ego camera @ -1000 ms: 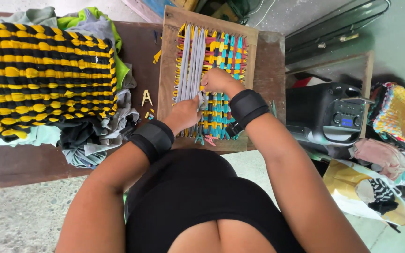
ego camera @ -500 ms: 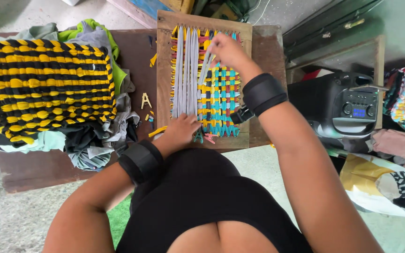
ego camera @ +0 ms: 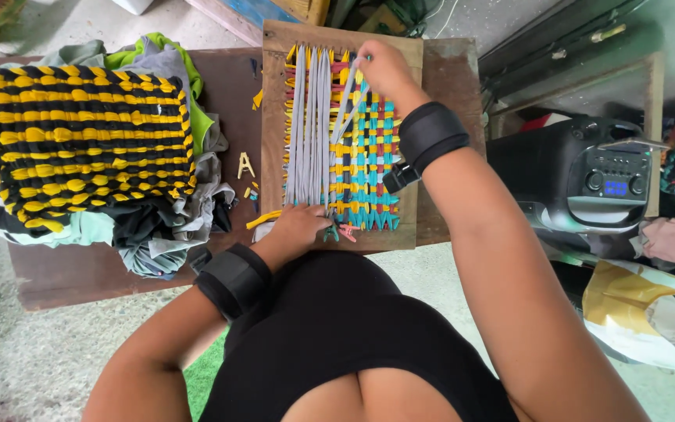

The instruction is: The person is weaving a rug or mat using fabric strips on a wooden loom frame.

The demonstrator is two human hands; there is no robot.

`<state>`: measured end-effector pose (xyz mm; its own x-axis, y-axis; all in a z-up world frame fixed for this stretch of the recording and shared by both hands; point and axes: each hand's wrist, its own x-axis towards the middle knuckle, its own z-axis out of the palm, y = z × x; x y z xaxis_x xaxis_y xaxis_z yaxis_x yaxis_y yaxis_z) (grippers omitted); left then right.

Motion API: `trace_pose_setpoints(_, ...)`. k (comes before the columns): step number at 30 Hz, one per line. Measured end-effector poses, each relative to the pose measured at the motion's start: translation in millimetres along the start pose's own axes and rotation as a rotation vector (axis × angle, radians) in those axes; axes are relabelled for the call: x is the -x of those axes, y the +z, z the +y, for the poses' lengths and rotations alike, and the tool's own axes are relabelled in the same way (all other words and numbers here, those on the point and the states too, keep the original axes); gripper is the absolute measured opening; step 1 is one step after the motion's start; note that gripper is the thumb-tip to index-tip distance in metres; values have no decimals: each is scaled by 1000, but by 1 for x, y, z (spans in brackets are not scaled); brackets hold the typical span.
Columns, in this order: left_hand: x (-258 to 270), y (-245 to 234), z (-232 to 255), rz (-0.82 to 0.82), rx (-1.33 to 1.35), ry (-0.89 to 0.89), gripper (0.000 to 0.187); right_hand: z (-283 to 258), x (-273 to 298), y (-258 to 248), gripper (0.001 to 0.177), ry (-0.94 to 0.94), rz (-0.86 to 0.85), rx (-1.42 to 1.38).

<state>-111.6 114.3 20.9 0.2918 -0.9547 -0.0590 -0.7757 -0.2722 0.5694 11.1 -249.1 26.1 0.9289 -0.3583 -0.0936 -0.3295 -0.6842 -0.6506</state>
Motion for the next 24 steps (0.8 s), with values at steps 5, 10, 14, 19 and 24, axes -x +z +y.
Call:
trace_pose_setpoints(5, 15, 17, -4, 18, 45, 11, 24, 32, -46, 7, 8, 1, 183, -125)
trace_pose_setpoints(10, 12, 4, 4, 34, 45, 4, 24, 17, -61, 3, 9, -4, 528, -184)
trace_pose_setpoints(14, -7, -7, -8, -106, 75, -43, 25, -55, 10, -17, 13, -224, -50, -319)
trace_pose_setpoints(19, -71, -39, -42, -20, 12, -216, 26, -99, 90, -50, 18, -496, -358, -154)
trace_pose_setpoints(24, -118, -37, -50, 64, -43, -241, 51, -125, 145, -62, 15, -489, -499, -142)
